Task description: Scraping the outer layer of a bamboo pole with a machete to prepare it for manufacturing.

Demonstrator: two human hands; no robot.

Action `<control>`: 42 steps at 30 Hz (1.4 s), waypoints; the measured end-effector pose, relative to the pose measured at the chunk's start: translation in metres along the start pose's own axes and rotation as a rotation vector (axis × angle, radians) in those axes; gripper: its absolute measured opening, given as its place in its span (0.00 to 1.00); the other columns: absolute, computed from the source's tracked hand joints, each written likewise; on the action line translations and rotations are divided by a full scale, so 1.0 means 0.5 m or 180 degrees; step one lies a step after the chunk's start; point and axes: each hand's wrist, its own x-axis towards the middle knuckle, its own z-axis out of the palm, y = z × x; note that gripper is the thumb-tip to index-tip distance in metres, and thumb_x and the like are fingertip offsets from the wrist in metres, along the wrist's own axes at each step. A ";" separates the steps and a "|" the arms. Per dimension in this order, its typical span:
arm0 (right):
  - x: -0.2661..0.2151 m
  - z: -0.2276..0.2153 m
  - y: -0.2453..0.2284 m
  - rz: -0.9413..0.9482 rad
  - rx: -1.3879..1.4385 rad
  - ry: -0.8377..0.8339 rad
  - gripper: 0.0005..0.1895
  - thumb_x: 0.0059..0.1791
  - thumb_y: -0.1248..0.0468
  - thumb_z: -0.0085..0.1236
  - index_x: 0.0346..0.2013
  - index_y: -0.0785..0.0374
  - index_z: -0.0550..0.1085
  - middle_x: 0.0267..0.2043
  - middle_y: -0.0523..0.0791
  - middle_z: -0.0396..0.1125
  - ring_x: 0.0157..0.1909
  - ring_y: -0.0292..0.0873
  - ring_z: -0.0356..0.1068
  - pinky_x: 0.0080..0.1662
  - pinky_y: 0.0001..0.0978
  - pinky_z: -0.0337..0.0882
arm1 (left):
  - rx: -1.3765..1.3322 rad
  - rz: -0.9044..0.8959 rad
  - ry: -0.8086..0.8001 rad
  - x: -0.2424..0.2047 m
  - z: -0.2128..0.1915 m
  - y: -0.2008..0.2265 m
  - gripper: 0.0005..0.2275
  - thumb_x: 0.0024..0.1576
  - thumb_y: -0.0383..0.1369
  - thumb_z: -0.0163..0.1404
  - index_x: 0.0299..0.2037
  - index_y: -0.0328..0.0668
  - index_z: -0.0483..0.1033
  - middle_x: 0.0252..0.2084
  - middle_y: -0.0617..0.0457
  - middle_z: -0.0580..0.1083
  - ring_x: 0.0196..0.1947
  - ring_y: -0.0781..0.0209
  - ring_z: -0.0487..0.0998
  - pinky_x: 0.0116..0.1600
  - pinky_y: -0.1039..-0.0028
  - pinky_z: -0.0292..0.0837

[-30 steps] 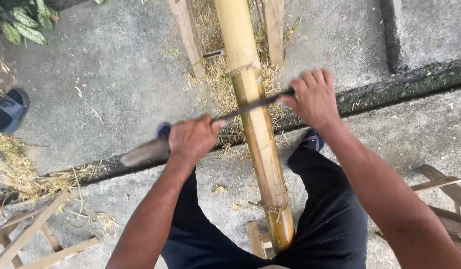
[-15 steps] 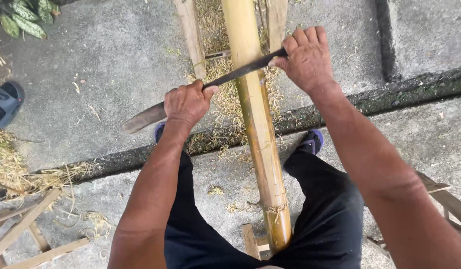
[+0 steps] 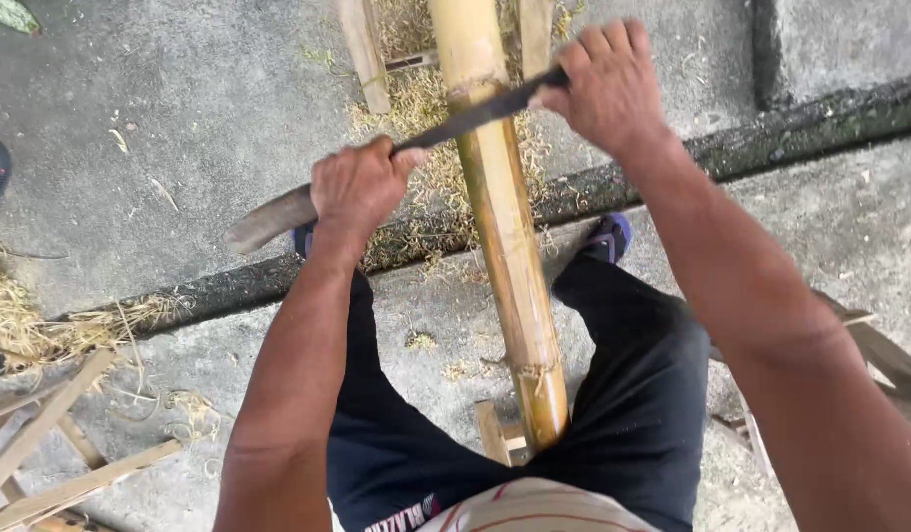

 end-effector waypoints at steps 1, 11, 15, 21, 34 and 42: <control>0.011 0.001 0.007 -0.0153 0.0029 0.0293 0.31 0.55 0.33 0.52 0.45 0.60 0.77 0.44 0.47 0.67 0.54 0.50 0.63 0.65 0.51 0.55 | -0.0001 -0.0112 0.0070 -0.003 -0.011 0.010 0.34 0.62 0.65 0.25 0.40 0.47 0.78 0.23 0.51 0.71 0.24 0.55 0.73 0.35 0.57 0.70; -0.211 -0.003 -0.051 -0.0398 0.0359 0.0468 0.31 0.50 0.34 0.58 0.45 0.59 0.77 0.46 0.47 0.66 0.57 0.51 0.62 0.67 0.50 0.54 | -0.0143 -0.0536 -0.0168 -0.223 0.038 0.122 0.26 0.62 0.59 0.40 0.46 0.46 0.79 0.41 0.39 0.80 0.48 0.39 0.79 0.55 0.48 0.70; -0.323 -0.024 -0.085 -0.0307 0.0485 0.0522 0.30 0.50 0.35 0.57 0.45 0.59 0.77 0.45 0.46 0.66 0.56 0.51 0.62 0.67 0.50 0.55 | -0.0041 -0.0464 -0.0207 -0.304 0.101 0.142 0.27 0.62 0.60 0.38 0.45 0.45 0.79 0.40 0.39 0.80 0.47 0.39 0.80 0.55 0.49 0.71; -0.460 -0.038 -0.134 -0.0225 0.0613 0.0444 0.30 0.47 0.36 0.56 0.44 0.58 0.77 0.44 0.46 0.67 0.56 0.49 0.63 0.66 0.47 0.56 | -0.0009 -0.0401 -0.0182 -0.419 0.175 0.166 0.29 0.62 0.61 0.36 0.44 0.45 0.79 0.39 0.38 0.80 0.46 0.38 0.80 0.54 0.48 0.71; -0.533 -0.047 -0.168 0.0067 0.0638 0.0231 0.30 0.46 0.36 0.55 0.44 0.59 0.77 0.46 0.46 0.69 0.58 0.49 0.64 0.67 0.50 0.54 | 0.0080 -0.0237 -0.0344 -0.484 0.219 0.167 0.27 0.62 0.60 0.36 0.44 0.45 0.77 0.37 0.39 0.80 0.44 0.39 0.81 0.52 0.48 0.73; -0.339 -0.012 -0.116 -0.0184 0.0732 -0.0314 0.34 0.49 0.32 0.47 0.46 0.59 0.75 0.45 0.47 0.68 0.58 0.50 0.64 0.70 0.51 0.49 | 0.0178 -0.0505 -0.0679 -0.328 0.085 0.150 0.29 0.65 0.60 0.30 0.46 0.45 0.76 0.36 0.37 0.79 0.41 0.37 0.82 0.49 0.46 0.75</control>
